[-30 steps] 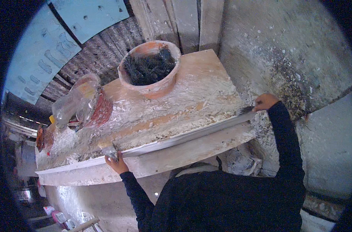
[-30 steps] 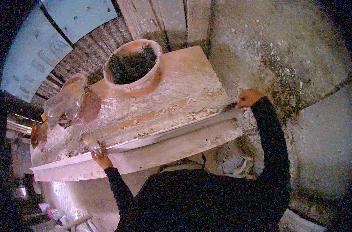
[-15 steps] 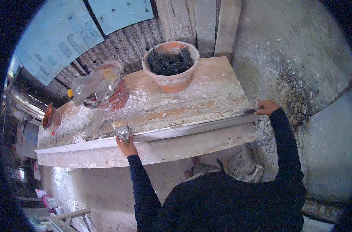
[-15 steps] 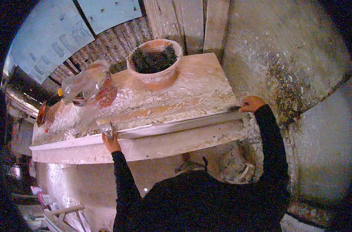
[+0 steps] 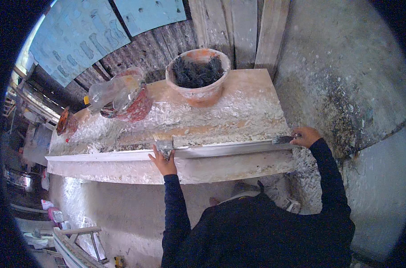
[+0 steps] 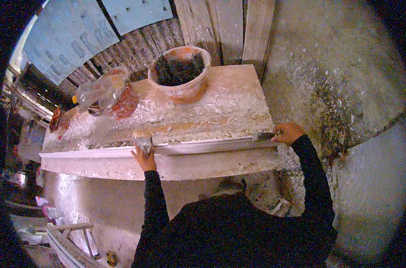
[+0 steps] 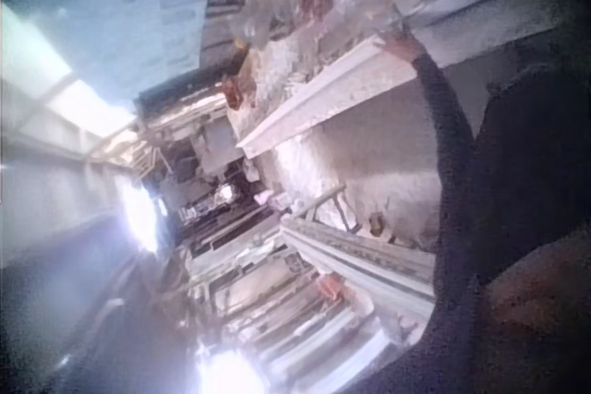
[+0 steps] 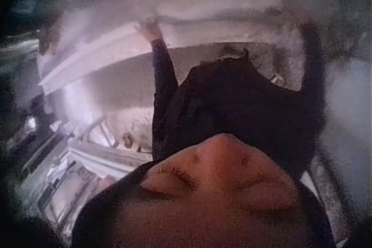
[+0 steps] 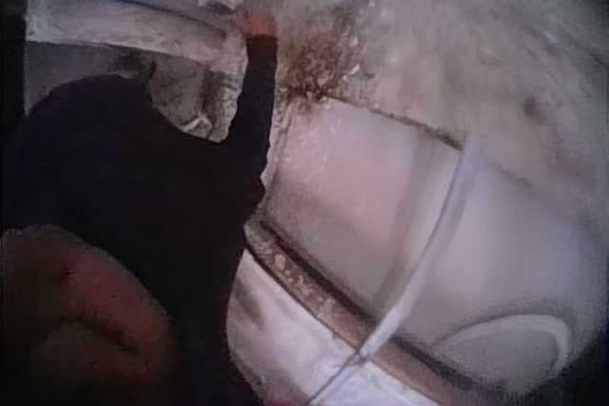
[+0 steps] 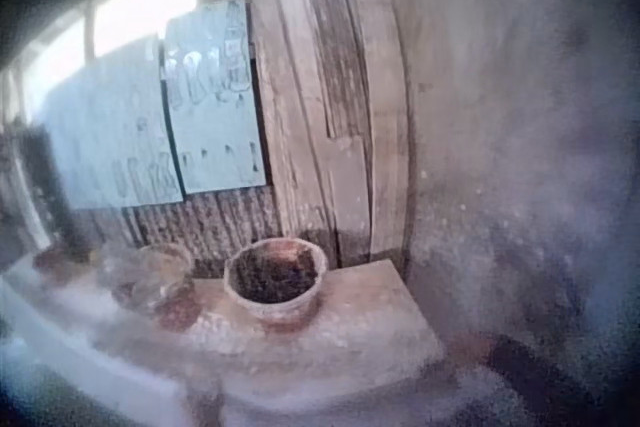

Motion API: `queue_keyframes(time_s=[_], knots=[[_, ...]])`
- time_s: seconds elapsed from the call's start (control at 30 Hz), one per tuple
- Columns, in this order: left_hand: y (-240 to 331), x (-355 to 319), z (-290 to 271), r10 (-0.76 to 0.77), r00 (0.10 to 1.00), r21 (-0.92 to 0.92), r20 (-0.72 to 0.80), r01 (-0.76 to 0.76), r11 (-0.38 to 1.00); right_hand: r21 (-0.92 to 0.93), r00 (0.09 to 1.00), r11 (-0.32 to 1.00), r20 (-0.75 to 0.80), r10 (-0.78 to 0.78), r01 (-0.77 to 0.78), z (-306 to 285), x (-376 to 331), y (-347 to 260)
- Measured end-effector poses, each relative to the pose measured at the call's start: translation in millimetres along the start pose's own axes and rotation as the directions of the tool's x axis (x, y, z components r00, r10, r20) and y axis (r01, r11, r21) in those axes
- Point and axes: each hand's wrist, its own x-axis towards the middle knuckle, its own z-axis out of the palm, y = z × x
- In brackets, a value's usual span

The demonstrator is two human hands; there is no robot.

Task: The person uses a scraper and a brush to remove dried plaster from a long white molding piece resting on a workbench. They repeatedly scrape along the surface and edges, then brush away the debris, continuing the process along the length of the piece.

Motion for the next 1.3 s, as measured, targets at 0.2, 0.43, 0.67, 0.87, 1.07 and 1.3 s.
queue_keyframes(time_s=[0.2,0.43,0.67,0.87,1.07,1.3], knots=[[32,-19,25,-0.144,0.99,0.139,-0.004,0.143,0.98,-0.027,0.972,0.972,-0.015,-0.234,0.233,30,37,-31],[33,-25,19,-0.122,0.989,0.06,-0.083,0.127,0.99,-0.053,0.925,0.954,0.267,-0.272,0.296,-15,23,-14],[59,-28,30,-0.199,0.979,0.013,-0.05,0.2,0.98,0.107,0.877,0.876,0.047,-0.478,0.471,35,66,-42],[36,-46,30,-0.258,0.962,-0.178,-0.084,0.24,0.954,0.046,0.88,0.921,0.282,-0.383,0.386,2,48,-26],[52,-46,41,-0.262,0.964,-0.086,-0.04,0.258,0.962,0.131,0.896,0.897,0.09,-0.434,0.421,34,79,-94],[22,-75,30,-0.413,0.91,-0.289,-0.022,0.39,0.874,-0.008,0.887,0.922,0.273,-0.371,0.388,-32,39,-10]])
